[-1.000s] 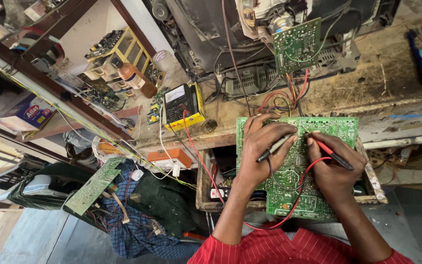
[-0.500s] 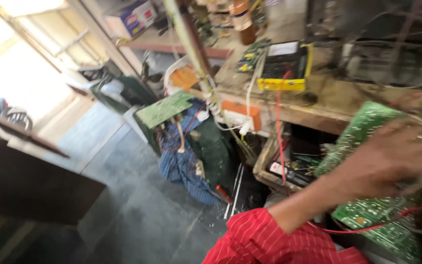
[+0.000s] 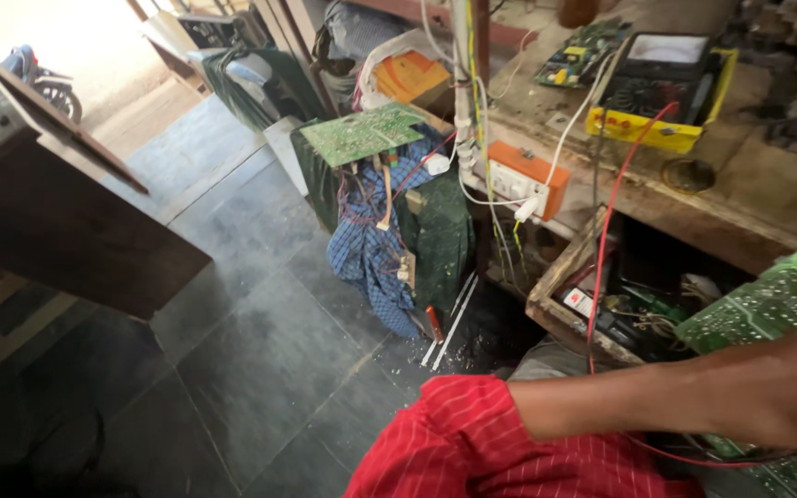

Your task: The person uses a multimeter to test points on a green circuit board, moving the probes across various locations. They then pick up a second circuit board and continue testing it in the same manner.

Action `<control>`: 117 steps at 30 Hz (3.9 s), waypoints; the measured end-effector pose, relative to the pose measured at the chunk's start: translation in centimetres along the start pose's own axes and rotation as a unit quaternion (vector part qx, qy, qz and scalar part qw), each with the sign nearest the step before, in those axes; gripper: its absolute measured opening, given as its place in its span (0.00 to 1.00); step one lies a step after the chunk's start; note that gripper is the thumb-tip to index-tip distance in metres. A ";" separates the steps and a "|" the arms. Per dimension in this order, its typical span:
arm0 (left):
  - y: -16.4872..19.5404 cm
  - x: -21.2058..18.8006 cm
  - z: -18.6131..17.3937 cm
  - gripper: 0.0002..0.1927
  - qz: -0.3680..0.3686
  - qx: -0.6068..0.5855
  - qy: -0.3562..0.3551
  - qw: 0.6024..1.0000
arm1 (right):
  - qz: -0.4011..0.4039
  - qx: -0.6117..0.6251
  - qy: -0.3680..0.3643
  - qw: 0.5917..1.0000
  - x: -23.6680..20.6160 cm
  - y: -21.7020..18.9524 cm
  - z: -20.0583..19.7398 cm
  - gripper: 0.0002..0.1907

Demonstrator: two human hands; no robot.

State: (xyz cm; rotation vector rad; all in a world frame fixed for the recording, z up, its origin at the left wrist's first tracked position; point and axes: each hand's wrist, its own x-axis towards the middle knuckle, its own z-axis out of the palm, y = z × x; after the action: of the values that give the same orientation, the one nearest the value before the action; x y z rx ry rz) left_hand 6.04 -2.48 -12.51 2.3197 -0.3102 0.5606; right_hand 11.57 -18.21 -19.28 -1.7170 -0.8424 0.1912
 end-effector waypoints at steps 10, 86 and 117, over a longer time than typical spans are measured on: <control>8.0 -11.4 -12.1 0.31 0.017 0.254 0.075 0.964 | -0.120 -0.075 -0.196 0.970 -2.1 0.8 2.4 0.24; 4.3 -29.7 -5.8 0.24 -0.251 -0.319 0.463 0.788 | -0.367 -0.026 -0.171 0.914 -2.4 -12.9 10.3 0.21; 2.4 -20.0 -28.2 0.14 -0.188 -0.146 -0.189 0.953 | -0.268 -0.117 0.069 0.954 3.5 -9.6 4.2 0.14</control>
State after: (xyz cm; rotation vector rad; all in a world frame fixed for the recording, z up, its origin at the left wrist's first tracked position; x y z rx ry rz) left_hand -21.00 16.72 -2.39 2.1069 -0.1090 -0.1158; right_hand 7.72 -11.92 -11.03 -1.6270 -1.2277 -0.4051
